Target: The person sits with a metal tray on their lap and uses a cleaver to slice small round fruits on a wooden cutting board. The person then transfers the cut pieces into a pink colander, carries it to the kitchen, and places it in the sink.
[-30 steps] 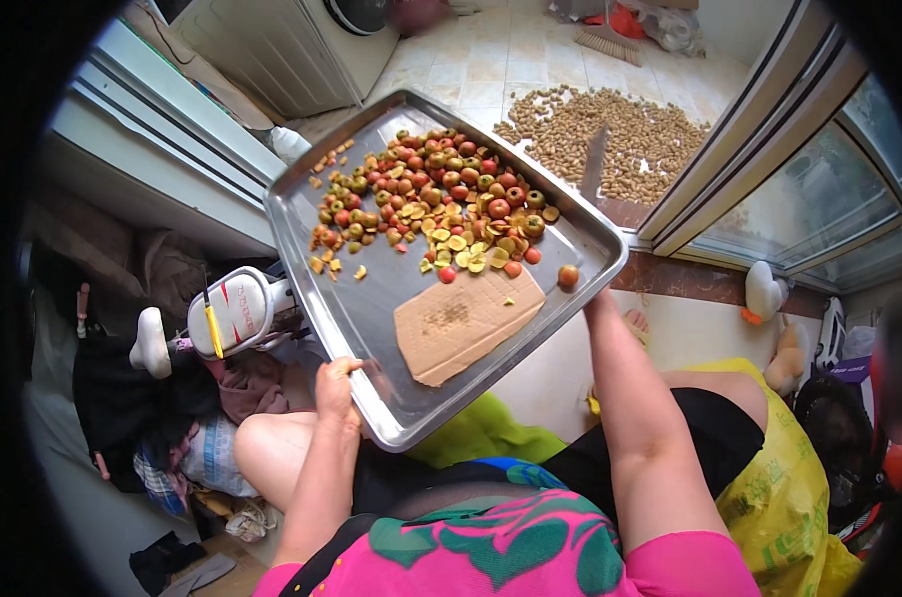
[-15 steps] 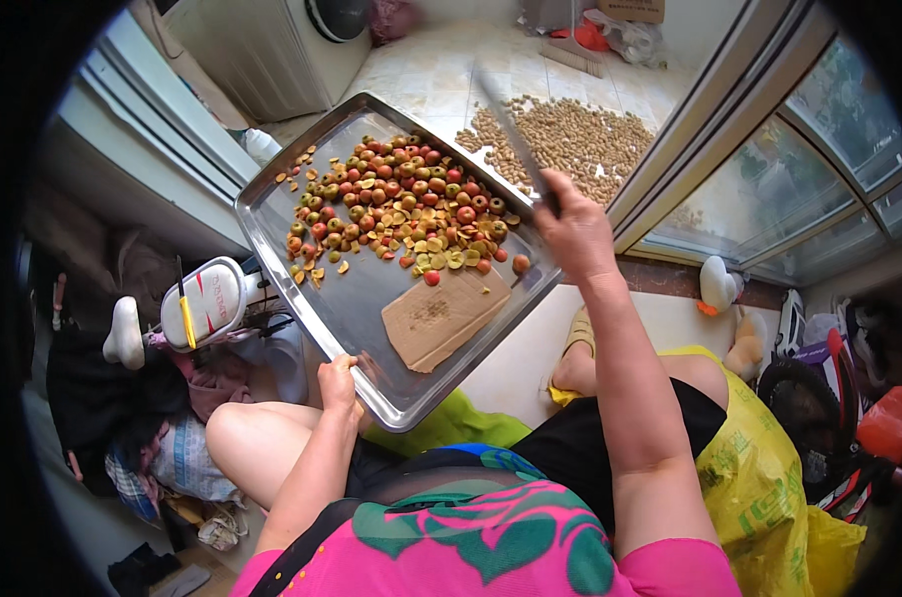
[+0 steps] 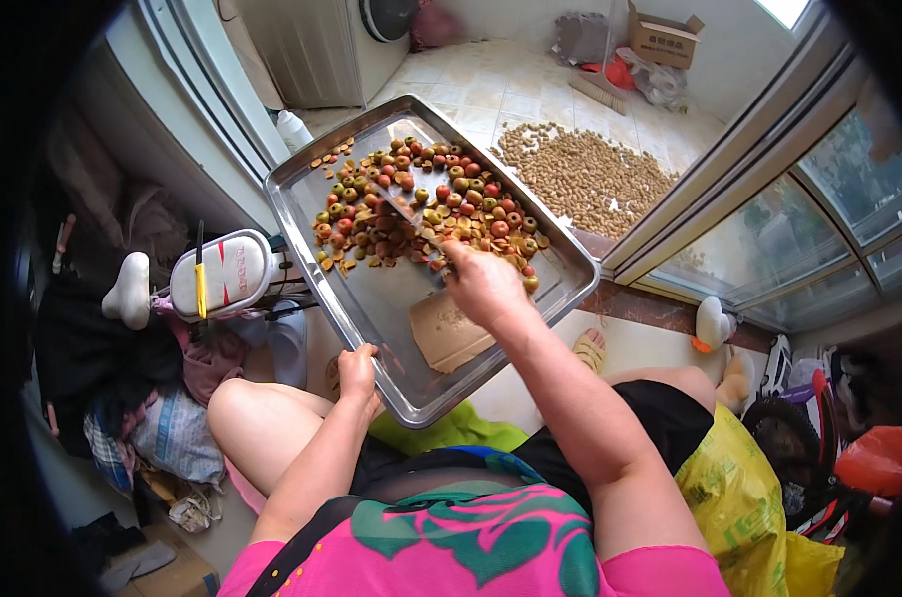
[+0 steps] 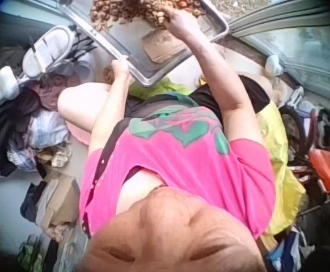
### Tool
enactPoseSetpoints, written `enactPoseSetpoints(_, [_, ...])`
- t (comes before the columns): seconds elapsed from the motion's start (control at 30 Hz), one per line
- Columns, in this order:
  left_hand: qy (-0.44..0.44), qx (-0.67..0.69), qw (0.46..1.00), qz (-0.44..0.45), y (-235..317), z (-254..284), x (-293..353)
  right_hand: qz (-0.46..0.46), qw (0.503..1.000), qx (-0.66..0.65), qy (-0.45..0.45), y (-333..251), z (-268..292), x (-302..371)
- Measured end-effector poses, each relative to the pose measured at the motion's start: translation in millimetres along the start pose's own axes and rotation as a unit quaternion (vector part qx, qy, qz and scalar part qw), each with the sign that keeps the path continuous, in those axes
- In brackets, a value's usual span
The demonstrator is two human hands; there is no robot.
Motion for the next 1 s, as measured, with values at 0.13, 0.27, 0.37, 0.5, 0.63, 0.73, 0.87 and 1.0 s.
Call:
enactPoseSetpoints(0.13, [-0.007, 0.004, 1.000, 0.007, -0.5, -0.3, 2.7, 0.029, 0.997, -0.053, -0.041, -31.5, -23.4, 2.0])
enactPoseSetpoints(0.27, [0.011, -0.031, 0.999, -0.010, -10.7, 4.7, -13.6, -0.019, 0.991, -0.117, 0.054, -5.3, -6.4, 27.0])
enactPoseSetpoints(0.37, [0.003, -0.008, 1.000, 0.015, -11.2, -2.5, -6.3, -0.067, 0.988, -0.049, 0.130, 16.2, 18.2, 30.8])
enactPoseSetpoints(0.5, [0.029, -0.018, 0.999, -0.001, -15.2, 7.0, -14.5, -0.137, 0.984, 0.007, 0.114, 37.3, 32.6, 23.8])
enactPoseSetpoints(0.63, [0.045, -0.013, 0.999, -0.012, -17.7, 4.7, -11.9, -0.108, 0.986, 0.063, 0.107, 41.7, 20.5, 12.9])
enactPoseSetpoints(0.73, [0.054, -0.094, 0.994, -0.014, -18.0, 10.7, -19.9, -0.098, 0.993, 0.013, 0.067, 20.5, -2.4, -13.7])
enactPoseSetpoints(0.87, [0.076, -0.078, 0.993, -0.048, -14.4, 7.0, -15.1, -0.037, 0.994, -0.072, 0.068, -7.4, -20.5, -27.0])
enactPoseSetpoints(1.0, [0.026, -0.017, 0.999, -0.028, -7.6, 5.1, -3.3, -0.034, 0.987, -0.131, 0.091, -23.0, -14.1, -31.7])
Point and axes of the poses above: each hand's wrist, its own x-axis away from the middle knuckle, its own z-axis out of the back of the hand, y = z × x, the point moved 9 cm from there along -x, towards the middle knuckle, and after that the axes turned 15 degrees about z, right-handed, at the moved point
